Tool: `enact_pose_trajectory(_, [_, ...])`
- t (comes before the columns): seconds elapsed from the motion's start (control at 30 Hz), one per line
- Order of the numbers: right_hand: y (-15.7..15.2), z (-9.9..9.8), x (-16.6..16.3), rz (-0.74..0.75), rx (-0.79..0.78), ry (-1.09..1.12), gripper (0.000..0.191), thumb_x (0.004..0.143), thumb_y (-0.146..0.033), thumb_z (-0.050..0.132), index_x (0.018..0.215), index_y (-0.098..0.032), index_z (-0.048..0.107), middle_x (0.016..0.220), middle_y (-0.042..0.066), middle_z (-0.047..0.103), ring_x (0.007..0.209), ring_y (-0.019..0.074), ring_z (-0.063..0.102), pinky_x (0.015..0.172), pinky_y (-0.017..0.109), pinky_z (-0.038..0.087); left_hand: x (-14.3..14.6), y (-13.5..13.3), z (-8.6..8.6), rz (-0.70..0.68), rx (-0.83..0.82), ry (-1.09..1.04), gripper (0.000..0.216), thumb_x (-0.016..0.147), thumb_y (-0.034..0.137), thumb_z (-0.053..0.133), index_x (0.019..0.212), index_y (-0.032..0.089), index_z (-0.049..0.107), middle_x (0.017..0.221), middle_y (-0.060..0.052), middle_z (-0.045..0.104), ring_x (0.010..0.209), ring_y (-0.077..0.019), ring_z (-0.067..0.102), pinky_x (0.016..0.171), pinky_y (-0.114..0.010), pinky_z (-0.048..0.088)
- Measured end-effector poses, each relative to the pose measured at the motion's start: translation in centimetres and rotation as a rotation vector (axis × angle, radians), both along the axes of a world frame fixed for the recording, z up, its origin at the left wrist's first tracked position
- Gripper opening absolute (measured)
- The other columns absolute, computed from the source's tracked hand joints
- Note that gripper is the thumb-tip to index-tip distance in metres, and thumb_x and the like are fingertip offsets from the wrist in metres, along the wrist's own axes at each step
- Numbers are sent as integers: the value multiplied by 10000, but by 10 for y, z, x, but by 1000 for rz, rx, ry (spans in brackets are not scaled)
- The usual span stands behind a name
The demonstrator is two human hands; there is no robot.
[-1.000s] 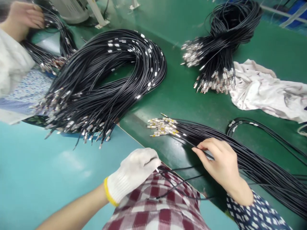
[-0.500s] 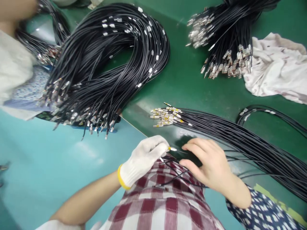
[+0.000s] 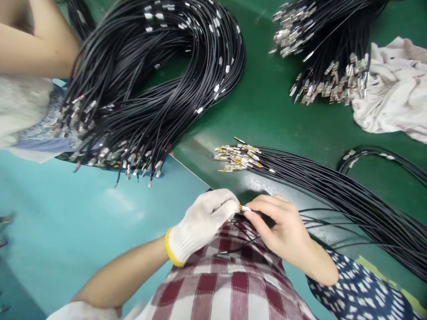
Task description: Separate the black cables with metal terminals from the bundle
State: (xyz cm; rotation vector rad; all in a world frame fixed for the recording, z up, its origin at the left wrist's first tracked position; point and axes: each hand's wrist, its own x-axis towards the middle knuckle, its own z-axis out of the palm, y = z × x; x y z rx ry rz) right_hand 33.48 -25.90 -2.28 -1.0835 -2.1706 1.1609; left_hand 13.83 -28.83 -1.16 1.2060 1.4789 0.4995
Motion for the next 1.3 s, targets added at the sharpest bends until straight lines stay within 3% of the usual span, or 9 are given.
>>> enact_pose_trajectory(0.17, [-8, -4, -1, 9, 419, -154, 64, 926, -159, 626, 919, -144, 688, 811, 47, 739, 683, 168, 653, 666, 326, 386, -1, 2, -1, -24, -58, -17, 242, 940, 264, 426, 740, 203, 548, 728, 64, 528, 719, -102, 486, 689, -225, 381])
enact_pose_trajectory(0.23, [-7, -2, -1, 34, 513, -189, 71, 924, -152, 626, 940, -133, 693, 822, 57, 745, 681, 174, 652, 666, 331, 381, -2, 2, 0, -38, -75, -19, 247, 938, 268, 429, 724, 200, 533, 721, 63, 513, 720, -103, 474, 682, -225, 376])
enact_pose_trajectory(0.3, [-5, 0, -1, 68, 368, -168, 103, 946, -166, 594, 922, -143, 692, 800, 46, 731, 663, 162, 636, 655, 316, 393, -2, 1, 0, -53, -81, -22, 247, 937, 267, 431, 720, 198, 528, 715, 64, 509, 716, -102, 470, 677, -225, 371])
enact_pose_trajectory(0.43, [-1, 5, -4, 132, -198, -83, 293, 1000, -227, 505, 740, -179, 631, 646, -9, 627, 571, 116, 559, 571, 251, 402, -1, -2, -2, -74, -73, -39, 257, 942, 267, 424, 714, 195, 520, 705, 68, 510, 701, -94, 468, 664, -223, 361])
enact_pose_trajectory(0.6, [-4, 5, -6, 48, -153, -80, 227, 978, -238, 523, 804, -171, 651, 725, 24, 633, 631, 140, 548, 627, 277, 400, -2, -4, -4, -77, -77, -45, 264, 935, 274, 431, 699, 187, 510, 700, 63, 491, 695, -92, 448, 659, -222, 356])
enact_pose_trajectory(0.77, [-1, 6, -1, 139, -533, 50, 317, 995, -310, 508, 721, -180, 599, 656, -2, 606, 596, 116, 523, 571, 244, 384, -3, -2, -1, -12, -304, -219, 231, 906, 291, 458, 713, 178, 516, 650, 54, 478, 607, -86, 419, 559, -216, 330])
enact_pose_trajectory(0.93, [-8, 3, 2, 44, -857, 176, 341, 969, -404, 550, 728, -169, 607, 576, -24, 560, 494, 87, 451, 485, 220, 348, -1, 3, -5, -27, -420, -517, 314, 897, 463, 510, 814, 162, 549, 605, 29, 533, 539, -90, 459, 520, -209, 355])
enact_pose_trajectory(1.07, [-19, -1, 3, 11, -950, 231, 337, 941, -454, 590, 796, -156, 655, 582, -18, 564, 479, 82, 439, 455, 210, 339, 4, -4, -19, -102, -465, -677, 402, 883, 525, 515, 760, 146, 571, 602, -8, 559, 553, -107, 505, 550, -224, 409])
enact_pose_trajectory(1.3, [-42, -5, 4, -58, -824, 168, 366, 970, -433, 548, 751, -153, 639, 524, -33, 498, 481, 89, 411, 478, 214, 338, 15, -32, -51, -104, -667, -895, 467, 775, 615, 603, 794, 149, 625, 660, -25, 608, 570, -119, 529, 573, -248, 436])
